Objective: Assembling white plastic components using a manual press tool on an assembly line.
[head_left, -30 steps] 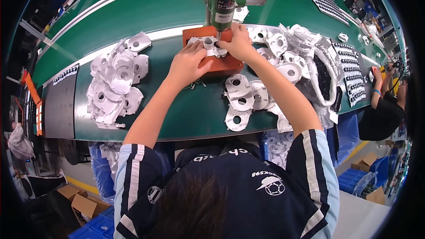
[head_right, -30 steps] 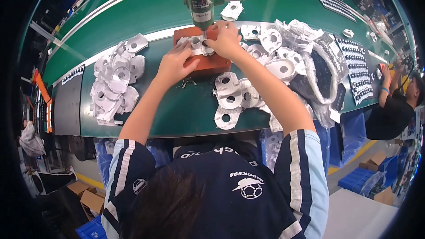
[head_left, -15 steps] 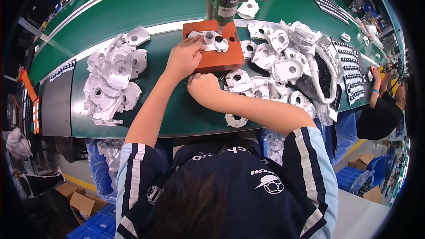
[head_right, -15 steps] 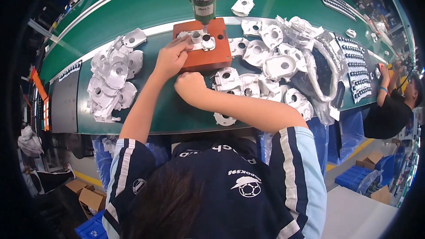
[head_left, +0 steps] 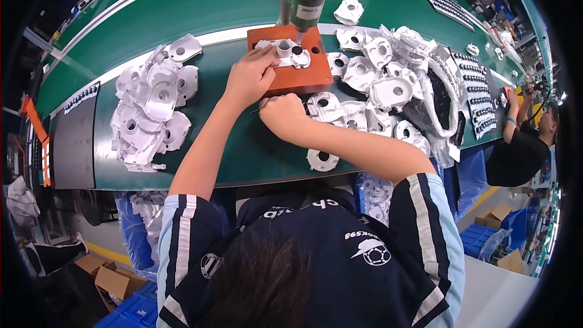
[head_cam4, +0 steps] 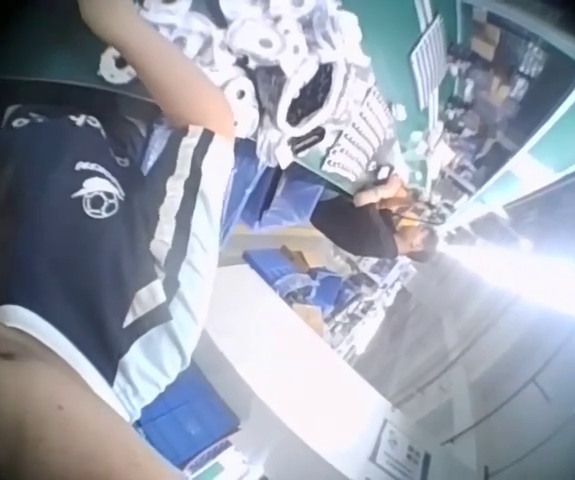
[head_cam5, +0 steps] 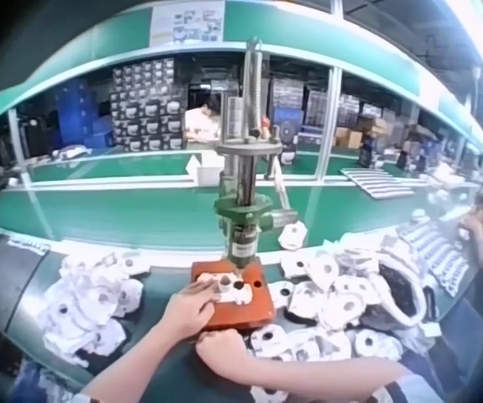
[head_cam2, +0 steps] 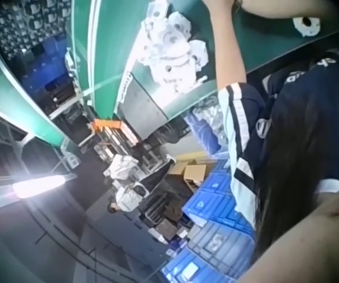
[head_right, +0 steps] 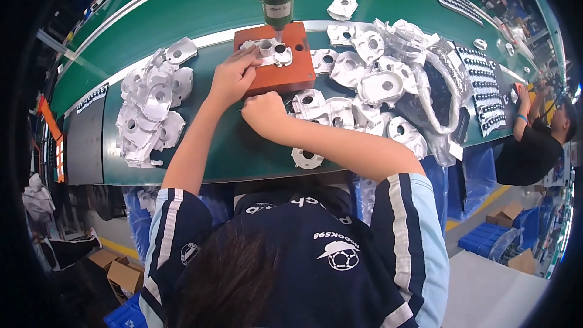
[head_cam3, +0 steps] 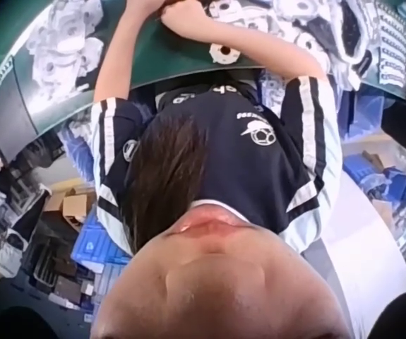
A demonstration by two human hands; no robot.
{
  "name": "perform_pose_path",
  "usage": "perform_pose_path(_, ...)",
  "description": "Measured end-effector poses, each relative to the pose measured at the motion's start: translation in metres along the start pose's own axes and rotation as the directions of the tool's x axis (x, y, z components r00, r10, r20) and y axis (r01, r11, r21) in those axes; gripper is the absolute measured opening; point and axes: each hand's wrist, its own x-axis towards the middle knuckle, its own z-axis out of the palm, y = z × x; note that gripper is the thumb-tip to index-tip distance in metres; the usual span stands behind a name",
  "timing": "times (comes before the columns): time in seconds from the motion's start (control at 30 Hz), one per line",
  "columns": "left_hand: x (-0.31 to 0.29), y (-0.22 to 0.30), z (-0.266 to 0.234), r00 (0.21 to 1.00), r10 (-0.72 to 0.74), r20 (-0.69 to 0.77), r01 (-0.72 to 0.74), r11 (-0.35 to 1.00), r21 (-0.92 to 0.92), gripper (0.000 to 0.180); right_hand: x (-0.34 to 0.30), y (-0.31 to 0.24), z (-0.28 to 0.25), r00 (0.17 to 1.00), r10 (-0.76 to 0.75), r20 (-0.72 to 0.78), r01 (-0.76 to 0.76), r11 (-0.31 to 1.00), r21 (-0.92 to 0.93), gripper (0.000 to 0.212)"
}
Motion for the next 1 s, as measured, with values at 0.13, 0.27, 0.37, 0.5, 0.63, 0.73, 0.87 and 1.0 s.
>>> perform_pose_path(0.13,0.002,0.003,0.000,0.999,-0.029,0.040,0.029,1.000,-0.002,0.020,-0.009,0.007,-0.008,0.998,0.059,-0.038,-0.054,0.992,0.117,0.006)
perform_pose_path(0.27,-0.003,0.002,-0.001,0.995,-0.097,0.036,0.097,0.995,0.003,0.020,-0.021,0.028,-0.049,0.986,0.122,0.114,-0.167,0.743,0.648,0.004)
perform_pose_path(0.37,-0.005,-0.001,0.003,0.999,-0.040,-0.021,0.041,0.999,0.030,0.018,-0.033,0.054,-0.065,0.973,0.195,0.124,-0.215,0.571,0.792,0.007)
perform_pose_path(0.5,-0.002,0.000,0.003,0.999,-0.007,-0.052,0.008,1.000,0.021,0.017,-0.027,0.099,-0.073,0.920,0.298,0.256,-0.365,0.405,0.839,0.013)
perform_pose_path(0.63,-0.001,0.002,0.004,0.998,-0.024,-0.055,0.024,1.000,-0.003,0.015,-0.004,0.125,-0.068,0.882,0.433,0.189,-0.381,0.417,0.825,0.012)
perform_pose_path(0.73,0.000,0.004,0.005,0.998,-0.023,-0.052,0.023,1.000,-0.006,0.014,0.007,0.132,-0.036,0.849,0.525,0.056,-0.305,0.402,0.863,0.016)
perform_pose_path(0.87,-0.003,0.002,0.003,0.999,-0.040,-0.025,0.040,0.999,-0.004,0.016,0.022,0.128,-0.018,0.799,0.601,0.022,-0.288,0.350,0.891,0.025)
perform_pose_path(1.0,-0.003,0.004,0.000,0.996,-0.083,0.014,0.084,0.996,-0.021,0.020,0.024,0.120,-0.016,0.787,0.616,-0.030,-0.293,0.416,0.861,0.024)
